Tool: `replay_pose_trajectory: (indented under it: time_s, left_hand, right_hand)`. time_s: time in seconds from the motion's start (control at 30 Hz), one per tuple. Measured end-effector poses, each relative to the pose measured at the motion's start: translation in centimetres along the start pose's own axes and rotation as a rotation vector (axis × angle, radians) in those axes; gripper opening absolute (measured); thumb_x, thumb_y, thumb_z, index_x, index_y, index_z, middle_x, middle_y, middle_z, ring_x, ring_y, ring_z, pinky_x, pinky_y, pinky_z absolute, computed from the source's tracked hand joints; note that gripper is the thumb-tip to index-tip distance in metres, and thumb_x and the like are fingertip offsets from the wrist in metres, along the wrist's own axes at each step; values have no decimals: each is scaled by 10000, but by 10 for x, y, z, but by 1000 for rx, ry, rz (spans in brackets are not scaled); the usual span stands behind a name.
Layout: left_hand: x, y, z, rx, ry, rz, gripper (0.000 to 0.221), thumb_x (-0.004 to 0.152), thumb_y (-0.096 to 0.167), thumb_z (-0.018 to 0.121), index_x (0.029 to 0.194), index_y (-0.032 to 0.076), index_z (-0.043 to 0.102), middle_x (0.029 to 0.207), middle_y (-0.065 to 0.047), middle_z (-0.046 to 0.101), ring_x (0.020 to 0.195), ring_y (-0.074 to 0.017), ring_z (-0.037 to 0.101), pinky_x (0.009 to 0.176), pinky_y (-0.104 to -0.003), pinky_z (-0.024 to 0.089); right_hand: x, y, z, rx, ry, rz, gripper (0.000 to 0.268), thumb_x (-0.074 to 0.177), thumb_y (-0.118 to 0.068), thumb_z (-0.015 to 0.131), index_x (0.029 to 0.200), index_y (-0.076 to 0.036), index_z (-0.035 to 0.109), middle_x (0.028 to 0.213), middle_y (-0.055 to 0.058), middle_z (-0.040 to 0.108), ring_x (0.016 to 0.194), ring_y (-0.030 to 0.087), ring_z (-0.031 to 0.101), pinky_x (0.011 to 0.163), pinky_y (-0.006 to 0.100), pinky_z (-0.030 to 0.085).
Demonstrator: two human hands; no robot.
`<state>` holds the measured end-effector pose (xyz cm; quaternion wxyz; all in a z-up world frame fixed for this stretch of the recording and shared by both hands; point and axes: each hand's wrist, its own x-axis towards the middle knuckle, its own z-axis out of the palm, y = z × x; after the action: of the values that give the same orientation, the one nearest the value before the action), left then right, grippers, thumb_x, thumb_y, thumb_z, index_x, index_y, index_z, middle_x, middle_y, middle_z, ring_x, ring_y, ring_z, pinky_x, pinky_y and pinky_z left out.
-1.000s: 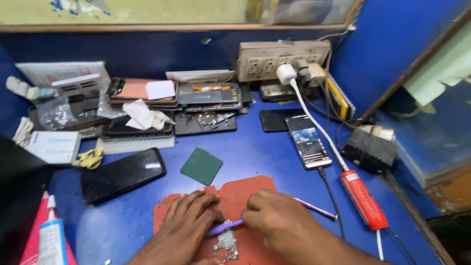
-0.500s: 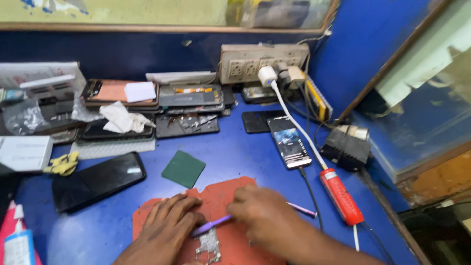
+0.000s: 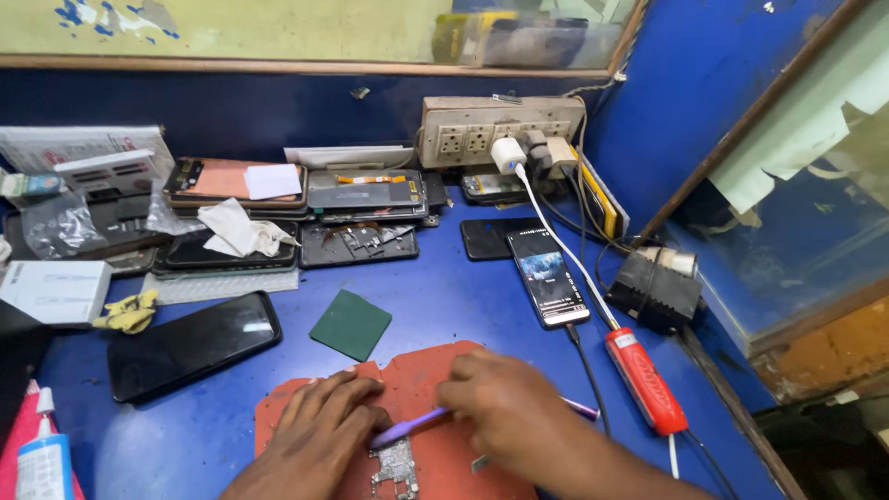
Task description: The person cleans a circuit board by brushing its surface with a small brush while holding it on a mat.
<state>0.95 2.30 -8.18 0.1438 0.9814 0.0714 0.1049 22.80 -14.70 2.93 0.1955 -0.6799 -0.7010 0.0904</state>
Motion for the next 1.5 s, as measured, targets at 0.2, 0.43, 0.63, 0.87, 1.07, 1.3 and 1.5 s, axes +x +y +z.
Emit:
replay_pose_trajectory:
  time_s: [0.2, 0.43, 0.63, 0.87, 1.07, 1.3, 1.5]
  left_hand:
    - [4, -1, -2, -8, -10, 14, 403, 839, 289, 649, 1234, 216, 620, 1467, -100, 452, 1470, -348, 313, 1153, -569, 233]
    - [3, 10, -21, -152, 128, 98, 639, 825, 578, 789, 1257, 151, 594, 1463, -155, 448, 1448, -419, 302, 1119, -605, 208]
    - [3, 36, -66, -247, -60, 1, 774, 693, 452, 879, 1274, 77, 530, 1529, -192, 397, 1490, -430, 268, 1138, -577, 201]
    - [4, 47, -77, -259, -81, -44, 796, 686, 410, 895, 1306, 65, 534, 1532, -183, 385, 1508, -433, 215, 1166, -601, 183]
    - [1, 44, -72, -262, -23, -3, 788, 714, 434, 880, 1321, 68, 536, 1511, -191, 393, 1489, -435, 229, 1149, -597, 173]
    - [5, 49, -80, -277, -88, -58, 761, 685, 406, 894, 1279, 85, 544, 1529, -168, 392, 1513, -434, 218, 1151, -574, 188]
    - [6, 50, -80, -269, -69, -50, 773, 687, 419, 892, 1292, 84, 545, 1523, -179, 391, 1502, -445, 231, 1187, -611, 184]
  right_hand:
    - [1, 4, 1, 131, -44, -73, 258, 595, -4, 718, 848, -47, 683, 889, 101, 637, 907, 352, 609, 692, 451, 486]
    - [-3, 4, -10, 47, -47, -68, 205, 655, 23, 674, 838, -69, 677, 875, 86, 624, 907, 333, 617, 716, 437, 497]
    - [0, -6, 1, 68, -28, -44, 229, 614, 33, 678, 825, -56, 676, 875, 89, 629, 893, 335, 620, 687, 445, 494]
    - [1, -8, 8, 12, -28, -23, 216, 609, 51, 661, 799, -49, 675, 868, 92, 635, 894, 340, 627, 701, 447, 500]
    - [6, 0, 2, 15, -19, 7, 214, 679, 16, 669, 867, -72, 723, 844, 93, 643, 879, 344, 633, 677, 453, 496]
    - [6, 5, -11, -23, -100, 100, 190, 678, 4, 673, 832, -97, 715, 824, 76, 660, 853, 321, 633, 687, 435, 502]
    - [7, 11, -7, 130, -86, 9, 257, 650, 62, 638, 854, -65, 730, 863, 70, 675, 842, 278, 671, 674, 388, 531]
